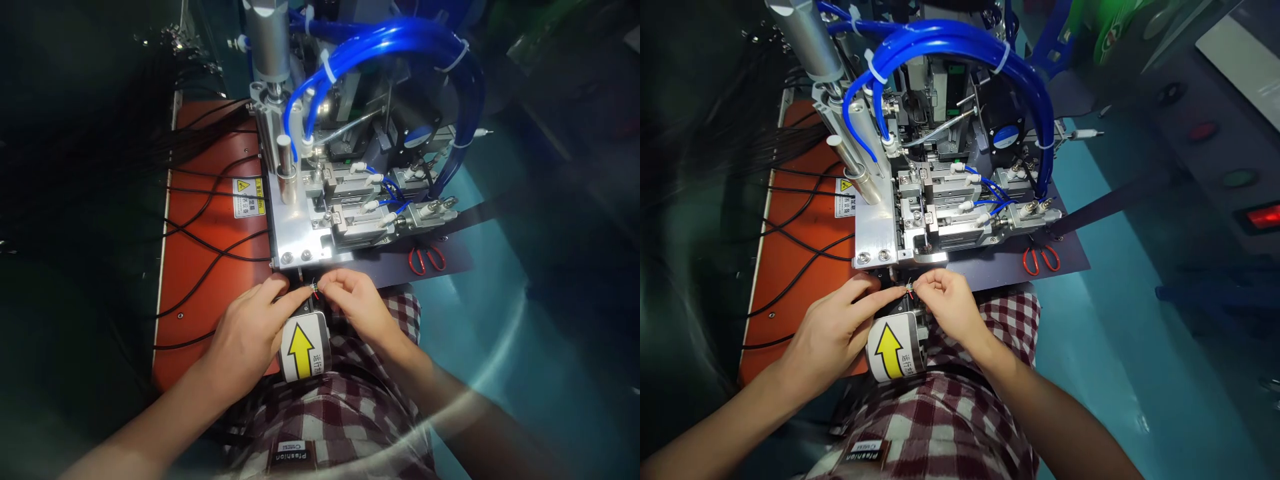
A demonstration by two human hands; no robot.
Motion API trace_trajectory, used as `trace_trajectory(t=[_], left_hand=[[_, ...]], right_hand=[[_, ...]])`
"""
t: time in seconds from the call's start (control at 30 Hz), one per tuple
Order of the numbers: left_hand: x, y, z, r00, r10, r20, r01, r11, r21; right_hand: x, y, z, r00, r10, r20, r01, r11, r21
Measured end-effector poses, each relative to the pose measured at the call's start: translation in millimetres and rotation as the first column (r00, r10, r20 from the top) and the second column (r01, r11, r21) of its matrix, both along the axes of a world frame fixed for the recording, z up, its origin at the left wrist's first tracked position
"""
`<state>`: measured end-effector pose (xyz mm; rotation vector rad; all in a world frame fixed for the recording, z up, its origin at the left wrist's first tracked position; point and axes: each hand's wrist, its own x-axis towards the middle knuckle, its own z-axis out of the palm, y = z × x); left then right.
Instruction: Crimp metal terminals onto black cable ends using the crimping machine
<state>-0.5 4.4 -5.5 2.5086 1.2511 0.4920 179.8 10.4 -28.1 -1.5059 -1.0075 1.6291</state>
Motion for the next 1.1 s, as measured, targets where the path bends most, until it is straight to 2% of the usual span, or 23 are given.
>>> trace_trajectory(t=[0.07, 0.2, 0.43, 0.7, 1.1], left_hand=[[0, 0, 0.1, 1.0, 0.003, 0.003, -0.003, 1.0, -0.008], [-1, -1, -0.3, 1.0, 0.001, 0.015, -0.001, 1.0, -0.023], [-2, -1, -2.6, 1.0, -0.005, 0.021, 0.005, 1.0, -0.002], [-2, -2, -1.7, 1.0, -0.004, 0.02, 0.004, 1.0, -0.001], [-1, -2, -1.2, 1.0, 0.011, 0.018, -0.01, 1.0, -0.026]], right_hand=[[3, -1, -0.5, 0.999, 0.004, -0.048, -0.006, 1.0, -0.031], [9, -7, -1.9, 0.997, -0.043, -0.063, 0.043, 0.999, -0.009], [6, -13, -0.1, 0.994, -0.052, 0.101, 0.037, 0.989, 0.143], [7, -24, 1.5, 0.938, -0.087, 0.336, -0.048, 0.926, 0.375], [3, -39, 2.7, 0.887, -0.116, 0.447, -0.138, 0.857, 0.496]])
